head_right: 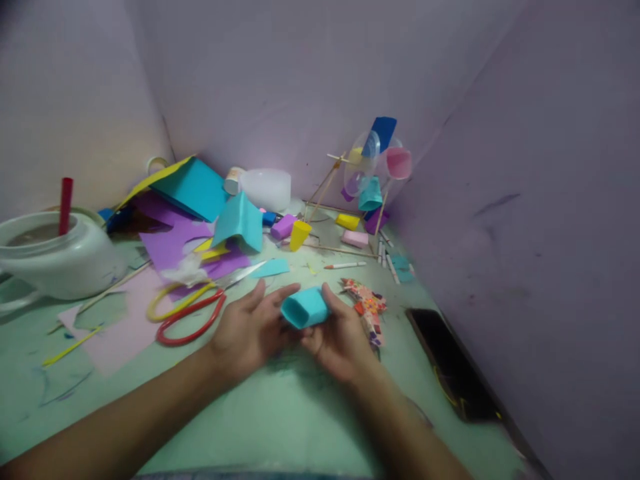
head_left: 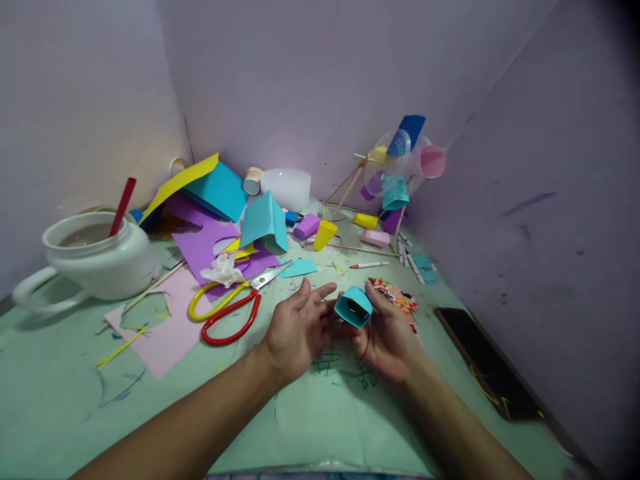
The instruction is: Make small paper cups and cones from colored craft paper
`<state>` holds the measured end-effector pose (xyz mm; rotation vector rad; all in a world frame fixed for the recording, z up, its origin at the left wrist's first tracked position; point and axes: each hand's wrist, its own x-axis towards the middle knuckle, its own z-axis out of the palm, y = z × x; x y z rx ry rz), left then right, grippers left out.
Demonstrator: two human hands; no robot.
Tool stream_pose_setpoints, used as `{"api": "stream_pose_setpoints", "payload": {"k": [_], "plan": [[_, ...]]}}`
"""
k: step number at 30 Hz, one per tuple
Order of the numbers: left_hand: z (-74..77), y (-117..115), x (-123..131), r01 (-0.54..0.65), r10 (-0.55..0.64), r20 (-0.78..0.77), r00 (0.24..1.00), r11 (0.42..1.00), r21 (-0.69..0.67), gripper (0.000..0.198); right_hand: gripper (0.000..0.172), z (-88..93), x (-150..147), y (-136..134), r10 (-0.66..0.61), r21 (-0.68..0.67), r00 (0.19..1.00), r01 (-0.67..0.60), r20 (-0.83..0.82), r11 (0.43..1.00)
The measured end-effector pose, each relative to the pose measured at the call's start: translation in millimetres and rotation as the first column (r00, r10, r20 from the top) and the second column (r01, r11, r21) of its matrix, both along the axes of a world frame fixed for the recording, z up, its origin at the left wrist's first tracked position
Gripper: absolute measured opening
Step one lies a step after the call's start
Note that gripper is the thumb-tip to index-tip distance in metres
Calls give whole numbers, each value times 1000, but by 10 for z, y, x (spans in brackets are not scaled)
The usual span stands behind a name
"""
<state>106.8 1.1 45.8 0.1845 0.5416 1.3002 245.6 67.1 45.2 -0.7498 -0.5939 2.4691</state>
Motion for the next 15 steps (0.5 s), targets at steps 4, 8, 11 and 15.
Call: {"api": "stream_pose_setpoints", "payload": {"k": [4, 8, 11, 15], "plan": [[-30, -20, 39, -58, 60, -68, 996, 998, 31, 43, 32, -35, -7, 4, -16, -9, 1000, 16, -22, 1000], [-29, -68, 88, -145, 181, -221, 958, 974, 172, 44, 31, -12, -22, -11, -53, 1, 999, 53, 8, 999], [4, -75, 92, -173, 197, -217, 956, 977, 127, 38, 30, 24, -53, -60, -125, 93, 990, 118, 68, 989], [45, -35, 29, -178, 181, -138, 974, 983, 34, 46, 29, 46, -107, -161, -301, 334, 946, 246, 124, 910]]}}
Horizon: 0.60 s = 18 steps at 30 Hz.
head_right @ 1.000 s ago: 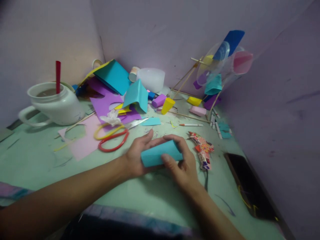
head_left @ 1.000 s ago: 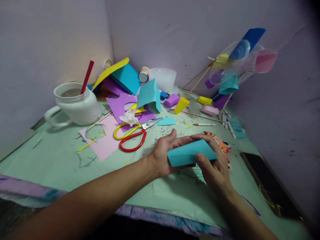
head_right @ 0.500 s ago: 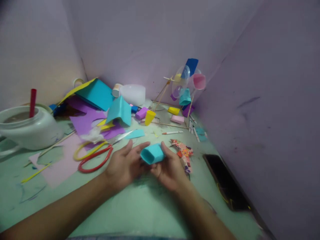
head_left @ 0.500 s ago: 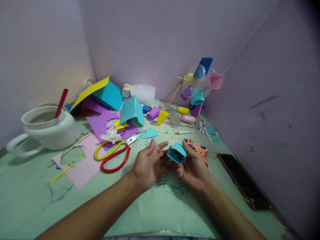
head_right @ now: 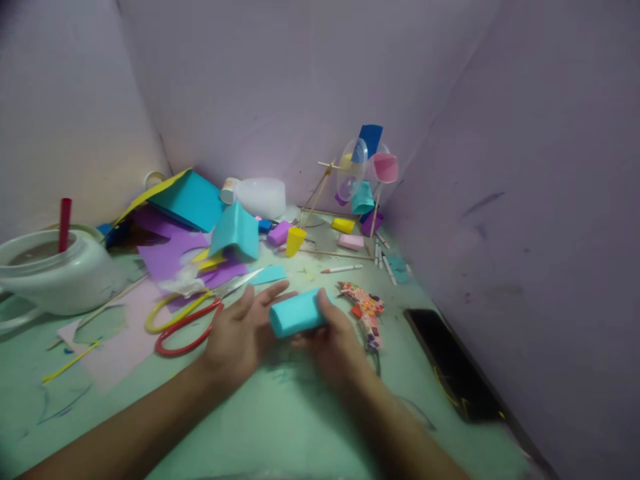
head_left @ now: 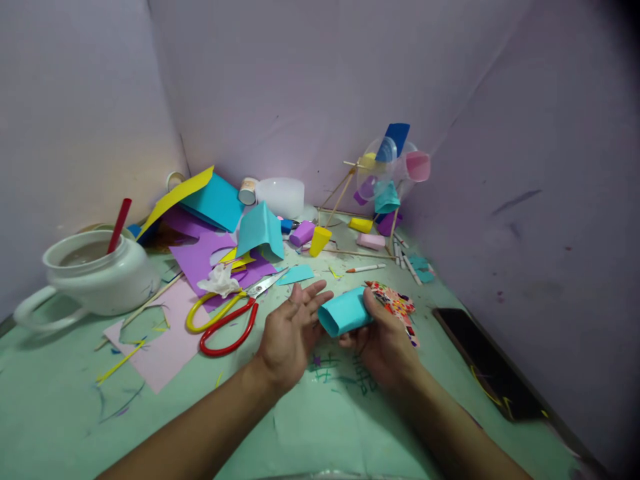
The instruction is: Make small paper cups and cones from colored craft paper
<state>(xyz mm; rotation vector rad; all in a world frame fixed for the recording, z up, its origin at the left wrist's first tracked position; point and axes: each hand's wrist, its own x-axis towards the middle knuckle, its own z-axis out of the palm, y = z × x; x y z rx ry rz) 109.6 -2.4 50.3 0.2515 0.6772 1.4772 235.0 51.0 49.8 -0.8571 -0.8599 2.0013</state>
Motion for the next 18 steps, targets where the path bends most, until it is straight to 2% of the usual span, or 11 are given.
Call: {"api": "stream_pose_setpoints", "payload": {"k": [2, 4, 7, 9, 12, 16, 18], "plan": [[14, 20, -33, 28, -27, 60, 998, 999, -18, 49, 32, -13, -10, -43, -35, 130, 998, 29, 42, 991], [27, 29, -48, 61, -53, 130, 990, 997, -57, 50, 36, -44, 4, -70, -28, 242, 995, 5, 95, 970], [31, 28, -39, 95, -74, 199, 977, 991, -96, 51, 36, -115, 74, -77, -73, 444, 976, -26, 205, 896], [9, 23, -25, 134, -112, 210, 971, 987, -93, 52, 35, -155, 136, -74, -197, 638, 938, -32, 284, 769], [-51, 19, -7, 201, -189, 232, 954, 979, -32, 55, 33, -158, 207, -95, -376, 861, 864, -117, 334, 495], [-113, 24, 6, 239, -233, 257, 938, 971, 10, 58, 31, -79, 221, -165, -402, 949, 861, -268, 313, 167], [-127, 30, 6, 240, -231, 261, 937, 971, -5, 59, 34, -50, 206, -185, -401, 947, 862, -314, 311, 60]]}}
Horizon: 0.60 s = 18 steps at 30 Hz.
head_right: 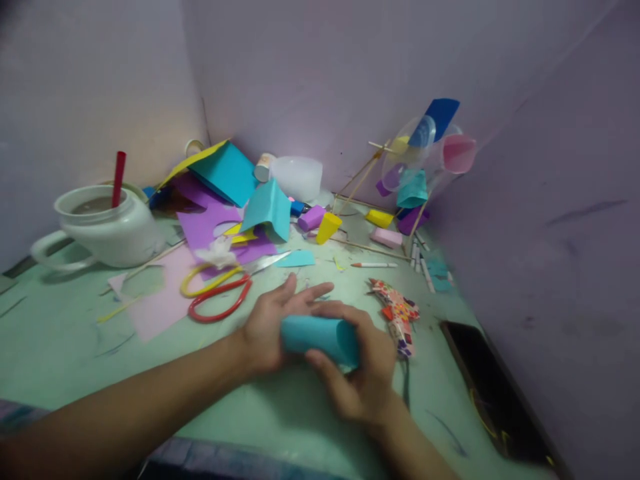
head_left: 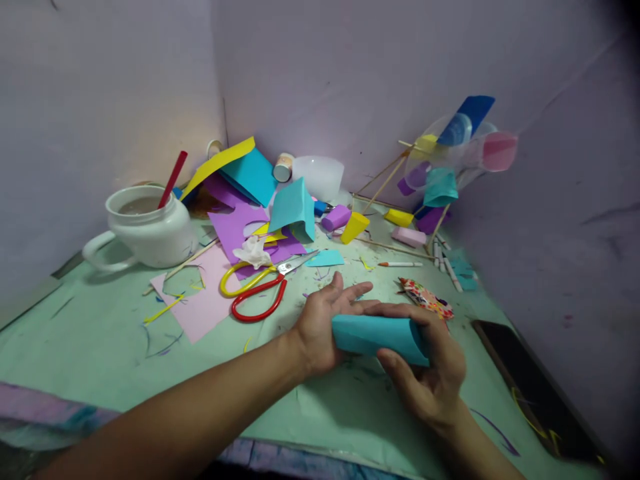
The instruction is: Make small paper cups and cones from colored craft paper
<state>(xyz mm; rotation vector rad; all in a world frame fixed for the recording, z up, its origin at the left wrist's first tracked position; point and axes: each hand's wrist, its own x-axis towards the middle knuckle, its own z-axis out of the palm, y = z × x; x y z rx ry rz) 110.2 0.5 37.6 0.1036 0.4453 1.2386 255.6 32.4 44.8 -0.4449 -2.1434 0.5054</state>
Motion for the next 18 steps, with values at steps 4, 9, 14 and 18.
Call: {"api": "stream_pose_setpoints", "payload": {"k": [4, 9, 14, 18], "plan": [[-19, 10, -3, -10, 10, -8, 1000, 1000, -21, 59, 37, 1, -16, 6, -16, 97, 996, 8, 89, 995], [-27, 3, 19, 15, -15, -10, 1000, 1000, -26, 58, 36, -12, -1, 7, -28, 103, 992, 15, 122, 995], [-18, -8, 44, 17, -18, -19, 1000, 1000, -26, 57, 37, -3, -13, -3, -41, 116, 990, 26, 132, 993], [7, -11, 45, 24, -26, -43, 999, 999, -45, 57, 36, 13, -25, -9, -22, 107, 994, 10, 109, 994]]}}
